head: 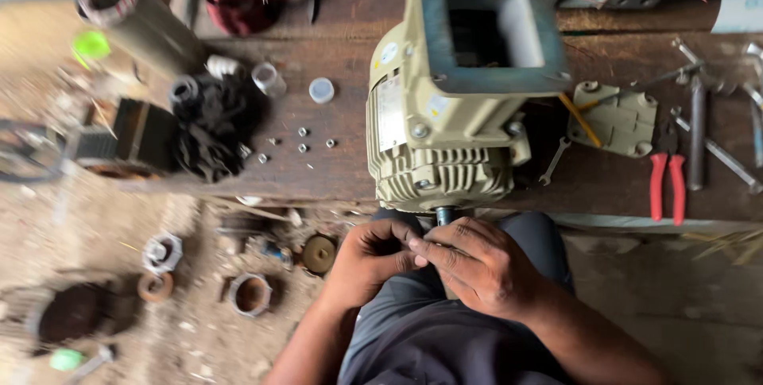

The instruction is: The person uses red-handled pliers to thread and tighten bolts on an electric motor coupled to a gearbox housing on a workbench. They flip and reposition the motor-gearbox unit, pick up nuts and washers from the bench, fit them onto studs by hand, and finally use a spanner to tighten the fasteners.

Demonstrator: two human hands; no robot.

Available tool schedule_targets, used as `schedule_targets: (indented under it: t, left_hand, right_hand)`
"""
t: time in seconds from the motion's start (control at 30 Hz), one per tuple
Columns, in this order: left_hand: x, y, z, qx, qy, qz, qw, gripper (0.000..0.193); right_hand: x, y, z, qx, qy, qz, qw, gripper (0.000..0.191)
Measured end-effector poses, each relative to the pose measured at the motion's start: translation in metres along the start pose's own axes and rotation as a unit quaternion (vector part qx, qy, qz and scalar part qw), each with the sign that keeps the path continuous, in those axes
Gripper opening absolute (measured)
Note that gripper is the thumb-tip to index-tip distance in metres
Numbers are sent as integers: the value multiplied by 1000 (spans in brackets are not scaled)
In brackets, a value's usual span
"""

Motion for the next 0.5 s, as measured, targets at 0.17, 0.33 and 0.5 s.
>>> schedule_targets:
  t: [0.17, 0.33, 0.5]
  left_hand:
    - [12, 3, 16, -35, 72, -61, 995, 18]
    - [10, 7, 31, -91, 174, -27, 980, 16]
    - [-110, 42, 3, -131, 116, 259, 950, 9]
  right_hand:
    - [-7, -21, -40, -62, 26, -8, 998, 42]
    - [-37, -47, -73, -127, 92, 9, 988, 30]
    - [-128, -52, -133, -312, 55, 47, 947, 17]
Point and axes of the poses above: each hand's wrist, its own y-axis towards the middle knuckle, its own z-axis out of the palm, x = y × z, the point moved 10 cm from there along y, towards the middle knuckle, and after that the axes turned 15 degrees about -x, right-handed, at the moved point
